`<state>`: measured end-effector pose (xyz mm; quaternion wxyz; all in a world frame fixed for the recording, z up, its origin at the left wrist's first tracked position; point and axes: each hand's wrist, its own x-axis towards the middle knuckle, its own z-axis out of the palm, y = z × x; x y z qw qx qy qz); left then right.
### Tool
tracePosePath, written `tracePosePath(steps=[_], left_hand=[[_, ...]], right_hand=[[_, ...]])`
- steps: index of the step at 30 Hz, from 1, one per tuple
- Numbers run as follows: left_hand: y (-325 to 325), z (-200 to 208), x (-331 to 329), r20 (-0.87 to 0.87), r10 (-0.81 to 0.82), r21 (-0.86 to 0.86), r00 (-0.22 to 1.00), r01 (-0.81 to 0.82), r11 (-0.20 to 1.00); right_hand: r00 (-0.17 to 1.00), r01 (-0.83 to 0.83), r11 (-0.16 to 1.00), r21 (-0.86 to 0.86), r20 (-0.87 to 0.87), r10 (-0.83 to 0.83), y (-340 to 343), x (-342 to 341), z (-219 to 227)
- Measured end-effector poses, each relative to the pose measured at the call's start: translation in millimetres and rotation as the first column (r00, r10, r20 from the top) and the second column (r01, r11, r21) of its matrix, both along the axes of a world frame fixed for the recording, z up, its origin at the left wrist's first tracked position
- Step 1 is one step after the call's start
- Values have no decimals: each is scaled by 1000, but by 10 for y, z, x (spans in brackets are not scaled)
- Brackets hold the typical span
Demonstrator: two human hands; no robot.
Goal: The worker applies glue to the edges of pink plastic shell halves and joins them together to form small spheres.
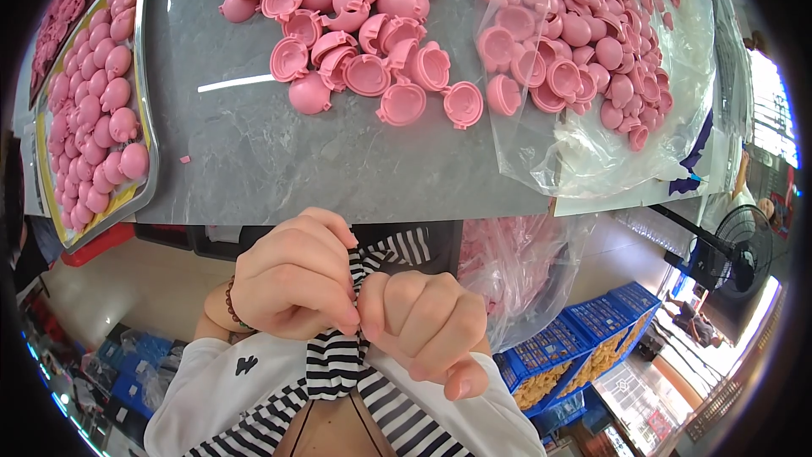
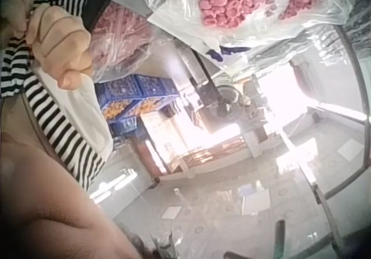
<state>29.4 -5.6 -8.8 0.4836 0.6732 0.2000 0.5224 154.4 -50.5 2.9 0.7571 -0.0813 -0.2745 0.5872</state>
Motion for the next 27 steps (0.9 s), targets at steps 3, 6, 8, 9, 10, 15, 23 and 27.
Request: tracePosePath(steps=[3, 6, 8, 9, 10, 15, 23, 27], left_hand=[[-5, 34, -12, -47, 15, 0, 999, -15, 1000], [-12, 39, -25, -159, 75, 136, 984, -54, 989], [-35, 58, -23, -178, 114, 172, 977, -83, 982], [-46, 69, -23, -195, 153, 209, 969, -112, 972], [-52, 64, -2, -192, 152, 209, 969, -111, 972], [-88, -12, 86, -75, 270, 236, 960, -246, 940], [-84, -30, 86, -27, 209, 205, 978, -199, 958], [-72, -27, 103, 5, 223, 158, 975, -221, 962]], right_hand=[[996, 3, 1000, 19, 93, -5, -4, 25, -6], [990, 20, 1000, 19, 139, -23, -7, 33, -10], [988, 31, 999, 34, 150, -36, 5, 17, -14], [986, 41, 998, 51, 162, -49, 4, 7, -7], [985, 42, 998, 52, 165, -50, -1, 6, 3], [994, -11, 1000, 5, 108, 11, -13, 11, -6], [1000, 4, 1000, -18, -8, -4, 12, 11, -2], [999, -42, 999, 14, -32, 42, 30, 25, -21]])
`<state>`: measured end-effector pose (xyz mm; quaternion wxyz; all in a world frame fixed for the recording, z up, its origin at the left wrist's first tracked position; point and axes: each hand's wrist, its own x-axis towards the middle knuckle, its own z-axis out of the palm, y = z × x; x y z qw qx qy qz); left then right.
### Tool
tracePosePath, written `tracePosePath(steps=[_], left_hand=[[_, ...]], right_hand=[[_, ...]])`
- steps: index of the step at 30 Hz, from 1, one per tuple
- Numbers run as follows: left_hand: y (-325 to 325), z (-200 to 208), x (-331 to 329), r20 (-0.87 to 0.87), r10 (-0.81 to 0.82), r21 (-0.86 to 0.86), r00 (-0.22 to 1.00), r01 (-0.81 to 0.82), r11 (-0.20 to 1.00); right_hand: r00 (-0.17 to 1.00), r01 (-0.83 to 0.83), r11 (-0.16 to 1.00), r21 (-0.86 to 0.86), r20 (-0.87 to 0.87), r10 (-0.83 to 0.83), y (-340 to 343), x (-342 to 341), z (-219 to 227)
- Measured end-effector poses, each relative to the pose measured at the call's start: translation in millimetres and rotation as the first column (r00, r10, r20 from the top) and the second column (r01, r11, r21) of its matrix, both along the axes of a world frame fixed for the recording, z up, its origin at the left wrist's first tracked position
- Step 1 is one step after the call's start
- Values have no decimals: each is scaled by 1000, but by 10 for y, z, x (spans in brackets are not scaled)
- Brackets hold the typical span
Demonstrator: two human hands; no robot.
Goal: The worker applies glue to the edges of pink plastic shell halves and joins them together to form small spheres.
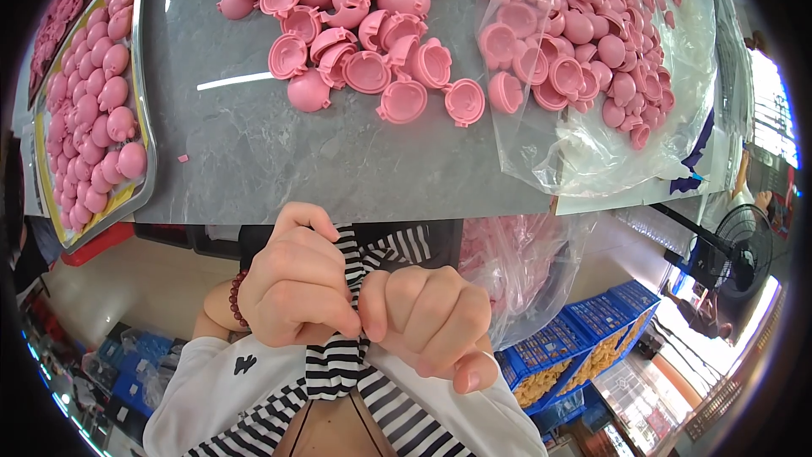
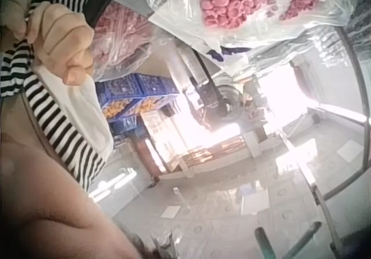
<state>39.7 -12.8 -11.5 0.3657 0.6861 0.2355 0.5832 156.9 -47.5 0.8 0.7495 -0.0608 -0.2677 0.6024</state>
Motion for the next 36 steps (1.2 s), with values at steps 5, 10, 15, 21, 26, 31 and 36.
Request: tracePosePath(steps=[5, 10, 15, 21, 26, 31, 36], left_hand=[[0, 26, -111, -104, -163, -75, 981, 155, 985], [13, -1, -22, 6, -31, -40, 1000, 31, 999], [36, 11, -56, -50, -27, 8, 998, 28, 1000], [-20, -5, 1, -43, 59, 52, 997, -56, 997], [-19, -23, -85, -40, -38, 16, 998, 39, 999], [-19, -94, -37, 63, -107, -71, 992, 111, 991], [24, -19, -106, -33, -118, 3, 992, 118, 993]], right_hand=[[1000, 7, 1000, 16, 2, -7, 15, 1, -11], [999, -8, 1000, 22, 51, 7, 12, 28, -30], [991, -20, 1000, -11, 129, 21, 13, 57, 11], [992, 34, 999, -14, 124, -32, -36, -13, 9], [997, 65, 997, -30, -41, -66, -54, -93, 1], [990, 112, 993, -31, -81, -114, -24, -58, -22], [994, 74, 997, -22, -76, -76, -47, -76, -20]])
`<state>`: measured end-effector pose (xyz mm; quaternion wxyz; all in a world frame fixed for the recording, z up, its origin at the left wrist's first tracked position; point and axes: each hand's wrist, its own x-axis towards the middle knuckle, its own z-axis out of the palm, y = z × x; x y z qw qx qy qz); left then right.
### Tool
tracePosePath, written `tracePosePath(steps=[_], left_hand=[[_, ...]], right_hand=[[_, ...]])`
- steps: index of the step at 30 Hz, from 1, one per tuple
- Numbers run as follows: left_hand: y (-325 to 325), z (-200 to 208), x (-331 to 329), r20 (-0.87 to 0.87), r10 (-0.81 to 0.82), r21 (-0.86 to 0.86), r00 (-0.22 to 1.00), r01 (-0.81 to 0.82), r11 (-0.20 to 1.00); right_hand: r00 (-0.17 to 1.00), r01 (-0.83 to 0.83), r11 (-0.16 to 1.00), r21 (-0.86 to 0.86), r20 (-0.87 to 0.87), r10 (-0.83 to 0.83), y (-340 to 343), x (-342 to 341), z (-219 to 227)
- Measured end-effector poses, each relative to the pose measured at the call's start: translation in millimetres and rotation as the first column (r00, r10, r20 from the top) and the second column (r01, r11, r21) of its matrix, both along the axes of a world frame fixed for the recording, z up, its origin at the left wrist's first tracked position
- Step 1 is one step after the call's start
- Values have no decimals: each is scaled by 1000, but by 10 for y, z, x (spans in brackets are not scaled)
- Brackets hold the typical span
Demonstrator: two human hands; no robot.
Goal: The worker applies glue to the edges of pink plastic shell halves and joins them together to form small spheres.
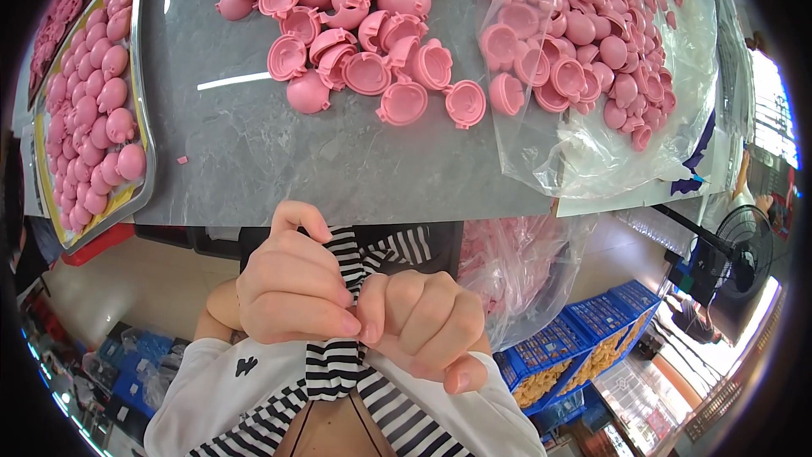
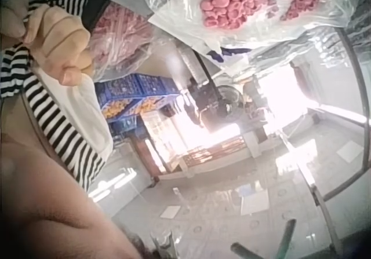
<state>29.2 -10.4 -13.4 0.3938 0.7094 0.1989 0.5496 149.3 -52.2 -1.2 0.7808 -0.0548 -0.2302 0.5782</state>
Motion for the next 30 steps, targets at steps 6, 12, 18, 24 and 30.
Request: tracePosePath(steps=[6, 12, 18, 24, 30], left_hand=[[9, -10, -4, -10, 19, 94, 1000, -18, 995], [-20, 10, 35, 60, 65, 32, 996, -67, 997], [-17, -17, 33, 70, 34, 64, 997, -39, 997], [-69, -4, 116, 157, 131, 64, 979, -142, 988], [-66, -25, 111, 136, 128, 118, 982, -145, 982]], right_hand=[[999, -34, 998, 45, -6, 34, 14, 4, -42], [1000, 18, 999, 44, -11, -18, 9, -4, -20], [999, -5, 995, 101, 37, 2, 33, 25, -50], [999, -22, 994, 111, 28, 19, 38, 22, -46], [998, -34, 991, 131, 61, 26, 46, 24, -30]])
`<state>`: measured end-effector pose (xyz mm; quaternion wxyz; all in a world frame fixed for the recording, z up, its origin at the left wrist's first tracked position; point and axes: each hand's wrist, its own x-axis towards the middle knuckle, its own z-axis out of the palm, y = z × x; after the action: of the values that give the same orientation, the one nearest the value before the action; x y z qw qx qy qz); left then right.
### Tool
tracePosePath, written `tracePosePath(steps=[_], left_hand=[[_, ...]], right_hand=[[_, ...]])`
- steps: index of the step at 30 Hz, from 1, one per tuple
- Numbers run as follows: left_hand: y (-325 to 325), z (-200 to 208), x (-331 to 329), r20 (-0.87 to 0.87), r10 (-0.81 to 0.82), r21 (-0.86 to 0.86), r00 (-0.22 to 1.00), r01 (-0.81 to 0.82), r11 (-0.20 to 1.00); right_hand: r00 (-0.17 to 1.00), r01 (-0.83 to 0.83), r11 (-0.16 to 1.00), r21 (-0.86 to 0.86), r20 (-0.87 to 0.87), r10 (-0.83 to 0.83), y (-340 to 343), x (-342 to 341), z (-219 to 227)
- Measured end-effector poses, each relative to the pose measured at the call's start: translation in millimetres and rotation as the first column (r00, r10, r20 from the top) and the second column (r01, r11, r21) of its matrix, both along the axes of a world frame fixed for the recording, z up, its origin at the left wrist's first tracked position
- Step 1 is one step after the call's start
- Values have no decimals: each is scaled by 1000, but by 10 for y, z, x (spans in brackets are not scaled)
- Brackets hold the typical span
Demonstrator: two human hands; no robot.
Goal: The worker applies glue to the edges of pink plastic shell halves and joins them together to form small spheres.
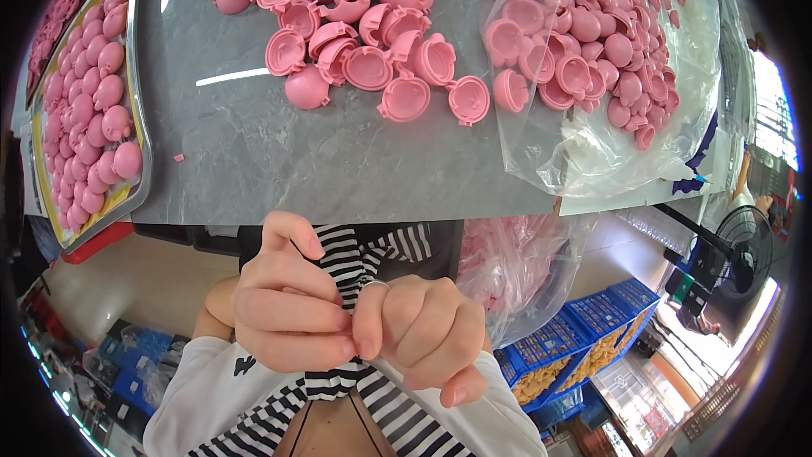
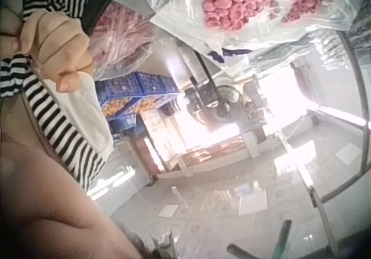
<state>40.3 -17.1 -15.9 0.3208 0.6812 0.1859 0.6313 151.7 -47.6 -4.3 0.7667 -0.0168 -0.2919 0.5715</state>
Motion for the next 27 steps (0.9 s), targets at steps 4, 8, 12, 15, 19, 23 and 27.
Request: tracePosePath(steps=[4, 8, 12, 15, 19, 23, 27], left_hand=[[-16, 7, 29, 63, 45, -52, 997, -42, 998], [-8, -11, 35, 26, 60, -22, 998, -59, 998], [-26, 1, 25, -19, 112, 25, 994, -112, 993], [-25, -15, 19, -8, 75, 8, 997, -75, 997], [-13, -33, -3, 2, 47, -16, 999, -47, 999], [-9, -13, -21, 3, 9, -70, 1000, -9, 998], [95, 32, -138, -38, -254, -172, 966, 244, 954]], right_hand=[[1000, 13, 1000, 2, -26, -13, 7, -24, -9], [1000, 27, 1000, -15, -4, -27, 4, -24, -6], [999, 26, 999, -34, 25, -25, -12, -32, 17], [999, 42, 999, -8, 26, -42, -4, -29, 10], [999, 40, 999, -23, -15, -41, -1, -44, -2], [997, 63, 995, -81, -43, -67, -12, -49, 21], [991, 130, 980, -152, 2, -131, -28, -80, 101]])
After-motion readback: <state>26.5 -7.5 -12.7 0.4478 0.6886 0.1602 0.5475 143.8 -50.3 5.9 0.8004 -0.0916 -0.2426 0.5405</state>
